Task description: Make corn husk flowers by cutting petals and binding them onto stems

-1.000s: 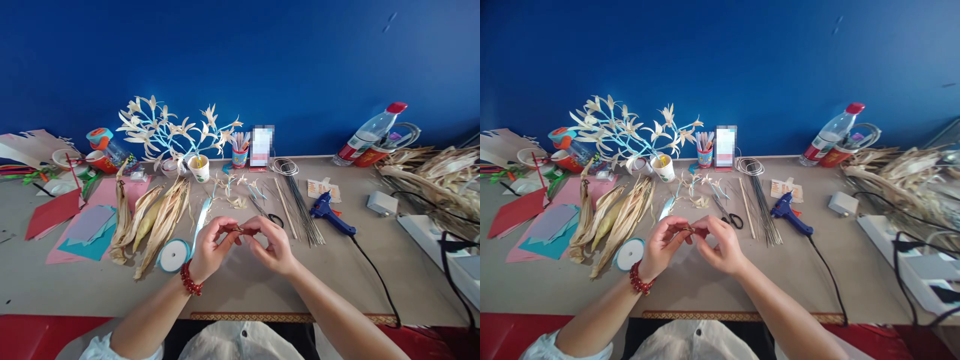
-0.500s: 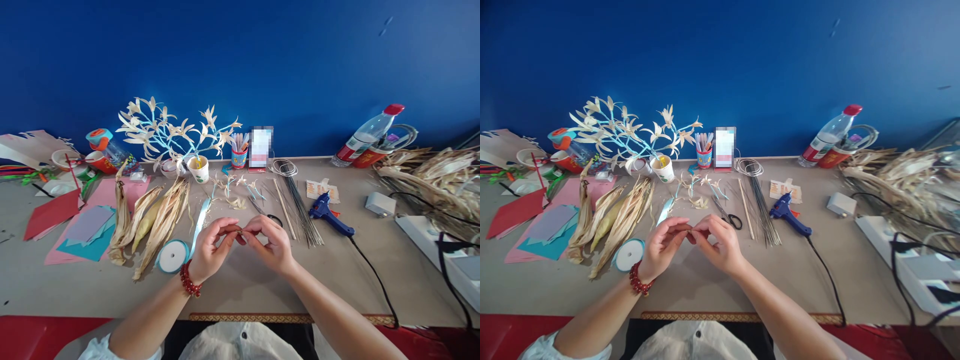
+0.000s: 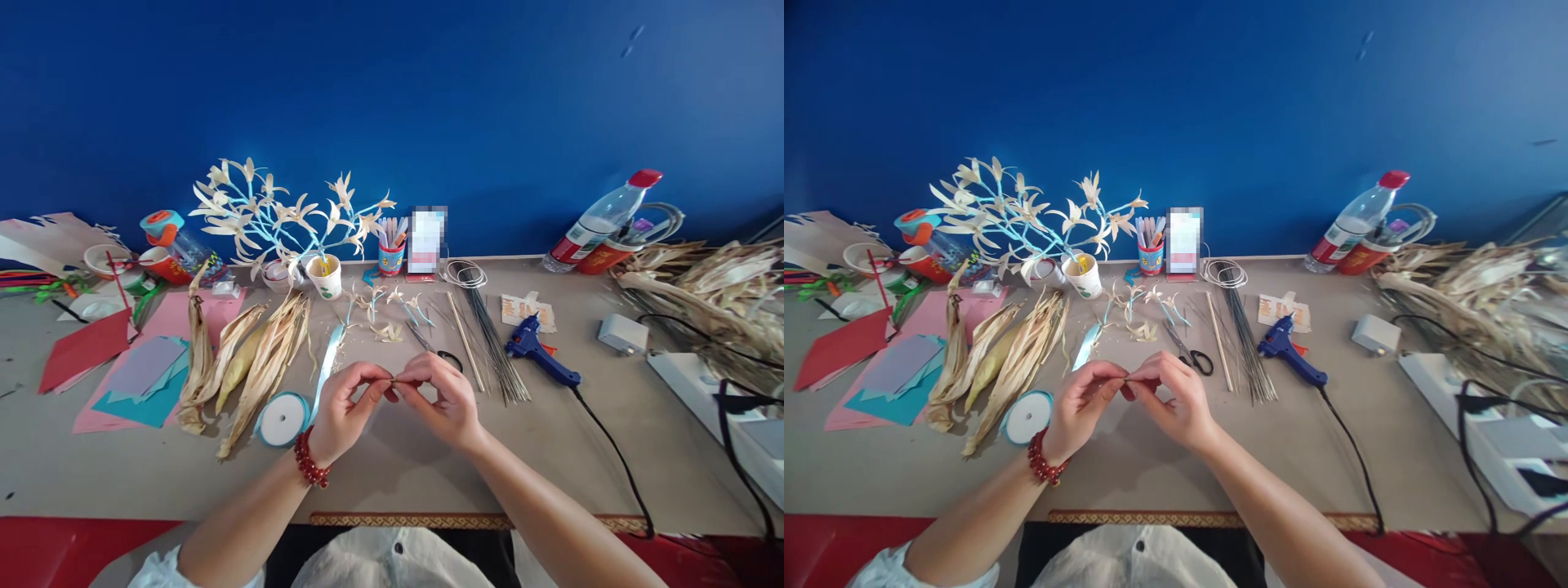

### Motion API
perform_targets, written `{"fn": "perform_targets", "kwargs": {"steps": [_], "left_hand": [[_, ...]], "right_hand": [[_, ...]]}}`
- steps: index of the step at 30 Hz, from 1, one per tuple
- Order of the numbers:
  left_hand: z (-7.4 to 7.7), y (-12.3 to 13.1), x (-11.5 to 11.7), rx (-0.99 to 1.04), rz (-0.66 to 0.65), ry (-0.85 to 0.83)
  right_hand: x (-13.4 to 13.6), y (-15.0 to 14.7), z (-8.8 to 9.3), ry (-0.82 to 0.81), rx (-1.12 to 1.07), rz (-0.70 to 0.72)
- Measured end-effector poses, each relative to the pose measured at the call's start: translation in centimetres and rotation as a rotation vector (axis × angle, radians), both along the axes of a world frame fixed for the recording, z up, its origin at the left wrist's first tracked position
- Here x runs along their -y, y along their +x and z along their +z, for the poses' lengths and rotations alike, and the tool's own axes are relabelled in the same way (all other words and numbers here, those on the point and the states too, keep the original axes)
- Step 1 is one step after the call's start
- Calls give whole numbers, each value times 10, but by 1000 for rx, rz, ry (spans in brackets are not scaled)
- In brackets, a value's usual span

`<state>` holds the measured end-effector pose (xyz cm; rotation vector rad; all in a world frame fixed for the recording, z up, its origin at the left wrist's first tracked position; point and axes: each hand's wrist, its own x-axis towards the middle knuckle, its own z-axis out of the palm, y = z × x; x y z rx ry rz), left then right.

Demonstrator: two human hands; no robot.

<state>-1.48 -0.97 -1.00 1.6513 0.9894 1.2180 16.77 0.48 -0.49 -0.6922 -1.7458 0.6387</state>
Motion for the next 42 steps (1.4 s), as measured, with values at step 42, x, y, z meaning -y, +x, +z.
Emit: {"fn": "perform_targets", "kwargs": {"steps": [42], "left_hand": [[8,1,-4,284,-214,-337]], "right_hand": [[-7,7,-3,-259,-119,273]]}}
